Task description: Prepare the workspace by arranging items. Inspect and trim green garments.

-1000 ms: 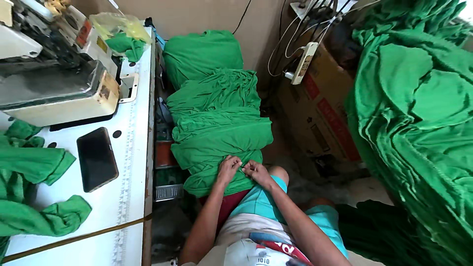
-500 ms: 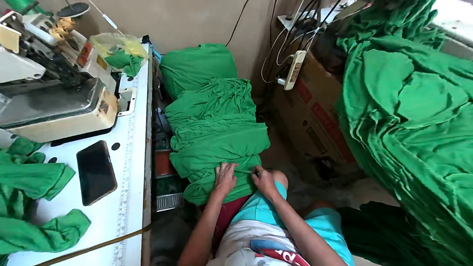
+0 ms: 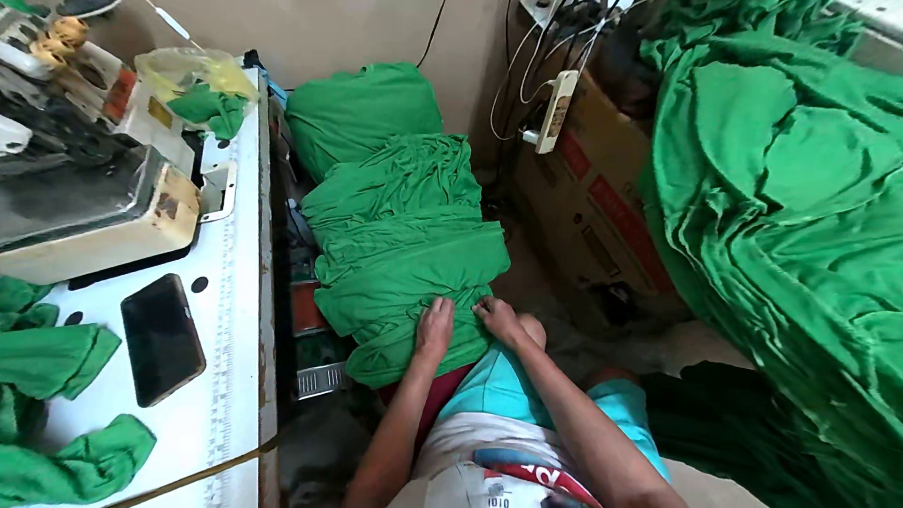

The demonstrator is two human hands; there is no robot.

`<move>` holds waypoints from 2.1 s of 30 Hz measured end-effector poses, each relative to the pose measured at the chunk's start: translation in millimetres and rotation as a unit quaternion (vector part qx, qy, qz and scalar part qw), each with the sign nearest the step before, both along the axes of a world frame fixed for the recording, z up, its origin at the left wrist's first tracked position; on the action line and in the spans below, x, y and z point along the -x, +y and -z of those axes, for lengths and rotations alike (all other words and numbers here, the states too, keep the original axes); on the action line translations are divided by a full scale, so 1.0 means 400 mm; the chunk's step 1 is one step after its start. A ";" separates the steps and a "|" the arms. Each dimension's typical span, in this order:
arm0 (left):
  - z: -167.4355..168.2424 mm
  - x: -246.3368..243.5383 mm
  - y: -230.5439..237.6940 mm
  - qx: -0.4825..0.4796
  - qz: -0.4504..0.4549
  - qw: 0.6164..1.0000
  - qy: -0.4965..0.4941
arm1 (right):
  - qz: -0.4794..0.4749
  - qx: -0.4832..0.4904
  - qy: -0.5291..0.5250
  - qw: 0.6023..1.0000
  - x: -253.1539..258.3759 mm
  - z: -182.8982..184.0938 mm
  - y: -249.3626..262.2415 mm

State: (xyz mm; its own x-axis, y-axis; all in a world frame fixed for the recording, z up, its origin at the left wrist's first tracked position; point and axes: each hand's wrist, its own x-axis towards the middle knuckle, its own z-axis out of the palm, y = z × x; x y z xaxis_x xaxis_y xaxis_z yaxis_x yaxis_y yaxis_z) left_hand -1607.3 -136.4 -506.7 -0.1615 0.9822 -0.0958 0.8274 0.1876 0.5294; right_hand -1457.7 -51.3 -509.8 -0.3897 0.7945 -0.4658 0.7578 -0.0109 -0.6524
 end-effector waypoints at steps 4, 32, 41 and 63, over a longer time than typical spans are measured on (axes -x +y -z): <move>0.017 0.017 -0.001 0.046 0.020 0.993 -0.110 | 0.004 0.002 0.000 1.000 0.001 -0.002 -0.005; 0.008 0.031 0.014 0.052 -0.100 0.984 -0.139 | 0.150 -0.167 0.103 0.969 0.012 -0.011 -0.068; 0.004 0.070 0.031 0.097 -0.062 0.976 -0.183 | 0.071 0.060 0.196 0.976 0.057 0.035 -0.061; 0.027 0.085 0.021 0.036 -0.145 0.917 -0.369 | -0.029 0.009 0.119 0.992 0.066 0.023 -0.066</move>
